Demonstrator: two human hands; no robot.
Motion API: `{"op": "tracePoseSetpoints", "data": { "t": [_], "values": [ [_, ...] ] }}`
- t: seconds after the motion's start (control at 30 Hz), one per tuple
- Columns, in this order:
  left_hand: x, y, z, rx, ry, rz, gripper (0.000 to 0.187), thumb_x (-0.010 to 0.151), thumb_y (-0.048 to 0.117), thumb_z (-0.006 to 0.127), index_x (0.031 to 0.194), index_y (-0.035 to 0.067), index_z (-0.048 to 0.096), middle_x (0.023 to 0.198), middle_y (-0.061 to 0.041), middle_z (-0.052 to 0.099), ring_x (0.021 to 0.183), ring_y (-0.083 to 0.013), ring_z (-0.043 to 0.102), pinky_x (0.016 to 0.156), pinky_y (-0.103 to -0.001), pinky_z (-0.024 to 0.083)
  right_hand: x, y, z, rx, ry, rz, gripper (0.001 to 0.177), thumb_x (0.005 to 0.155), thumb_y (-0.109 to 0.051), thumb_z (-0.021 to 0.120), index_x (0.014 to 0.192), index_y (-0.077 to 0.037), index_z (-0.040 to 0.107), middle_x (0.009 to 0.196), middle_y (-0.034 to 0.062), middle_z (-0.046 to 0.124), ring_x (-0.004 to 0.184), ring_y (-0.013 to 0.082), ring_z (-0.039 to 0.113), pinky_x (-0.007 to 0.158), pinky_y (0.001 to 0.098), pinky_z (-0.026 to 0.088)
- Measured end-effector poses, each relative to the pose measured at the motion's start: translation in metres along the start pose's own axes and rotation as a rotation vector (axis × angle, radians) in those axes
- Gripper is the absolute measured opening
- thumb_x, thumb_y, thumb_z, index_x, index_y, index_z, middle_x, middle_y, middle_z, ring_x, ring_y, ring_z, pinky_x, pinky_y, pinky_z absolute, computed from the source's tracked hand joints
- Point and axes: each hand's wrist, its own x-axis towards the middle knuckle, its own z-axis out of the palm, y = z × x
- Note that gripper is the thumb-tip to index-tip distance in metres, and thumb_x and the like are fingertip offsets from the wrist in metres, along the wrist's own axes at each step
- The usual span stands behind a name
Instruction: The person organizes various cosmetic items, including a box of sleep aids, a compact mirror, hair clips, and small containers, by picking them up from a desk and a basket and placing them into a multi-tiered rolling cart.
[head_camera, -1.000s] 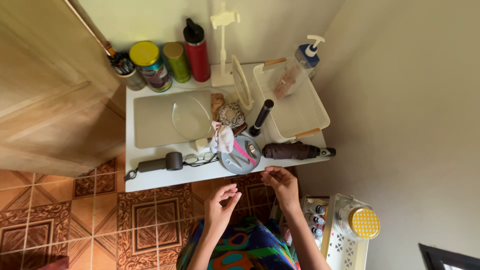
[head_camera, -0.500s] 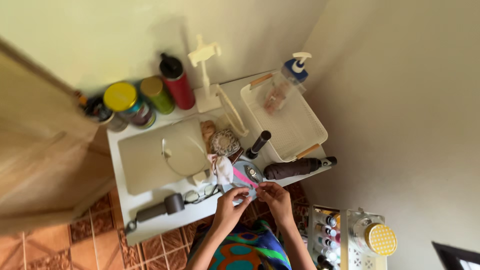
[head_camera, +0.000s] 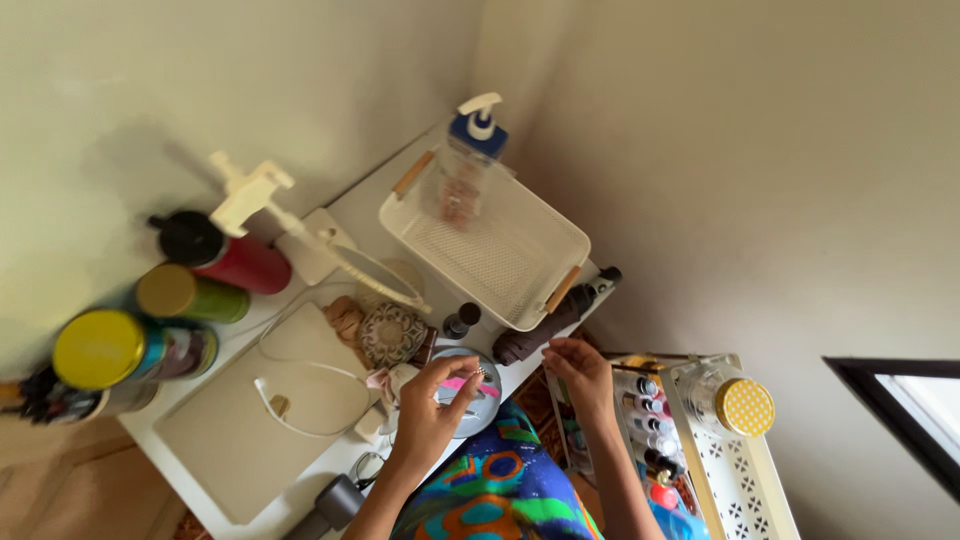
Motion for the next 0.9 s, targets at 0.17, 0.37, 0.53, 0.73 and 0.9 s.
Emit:
{"op": "tracePoseSetpoints", "data": {
  "t": [0.17, 0.37, 0.53, 0.73, 0.9],
  "values": [
    [0.022, 0.019, 0.017, 0.014, -0.007, 0.002, 0.024, 0.089, 0.012, 0.076, 0.11, 0.001, 0.074, 0.099, -0.007, 0.077, 0.091, -0.015, 0.074, 0.078, -0.03, 0.061, 0.022, -0.012, 0.001, -0.076, 0.001, 0.049, 0.025, 0.091, -0.005, 0.07, 0.115, 0.004, 0.069, 0.099, 0.0111, 0.077, 0.088, 0.0154, 0.071, 0.078, 0.0273, 0.057],
    [0.029, 0.02, 0.052, -0.015, -0.046, 0.055, 0.021, 0.089, 0.011, 0.076, 0.108, 0.002, 0.076, 0.095, -0.008, 0.08, 0.09, -0.0157, 0.075, 0.085, -0.03, 0.058, 0.025, -0.015, 0.003, -0.105, -0.032, 0.024, 0.024, 0.09, -0.004, 0.072, 0.112, 0.004, 0.07, 0.095, 0.0091, 0.077, 0.087, 0.0134, 0.073, 0.076, 0.0266, 0.058],
    [0.015, 0.022, 0.054, 0.01, -0.162, -0.004, 0.02, 0.09, 0.014, 0.076, 0.106, 0.002, 0.077, 0.096, -0.008, 0.08, 0.091, -0.0155, 0.075, 0.086, -0.031, 0.058, -0.003, -0.008, 0.005, 0.064, 0.026, 0.087, 0.022, 0.092, -0.005, 0.071, 0.113, 0.004, 0.071, 0.093, 0.0083, 0.075, 0.083, 0.0123, 0.068, 0.069, 0.028, 0.054],
    [-0.012, 0.016, 0.026, 0.052, -0.218, 0.005, 0.021, 0.09, 0.016, 0.076, 0.105, 0.002, 0.076, 0.095, -0.007, 0.081, 0.092, -0.015, 0.076, 0.087, -0.031, 0.058, -0.044, -0.001, 0.001, -0.099, 0.145, 0.031, 0.023, 0.091, -0.01, 0.073, 0.112, 0.001, 0.072, 0.095, 0.0058, 0.078, 0.085, 0.0114, 0.072, 0.078, 0.0261, 0.058],
    [-0.026, 0.017, -0.003, 0.023, -0.148, 0.074, 0.017, 0.089, 0.011, 0.076, 0.103, 0.001, 0.075, 0.097, -0.006, 0.08, 0.093, -0.0142, 0.075, 0.085, -0.029, 0.057, -0.051, 0.002, 0.013, -0.127, 0.113, 0.021, 0.023, 0.091, -0.011, 0.073, 0.111, 0.001, 0.072, 0.094, 0.0061, 0.077, 0.084, 0.0115, 0.071, 0.077, 0.0275, 0.058]
  ]
}}
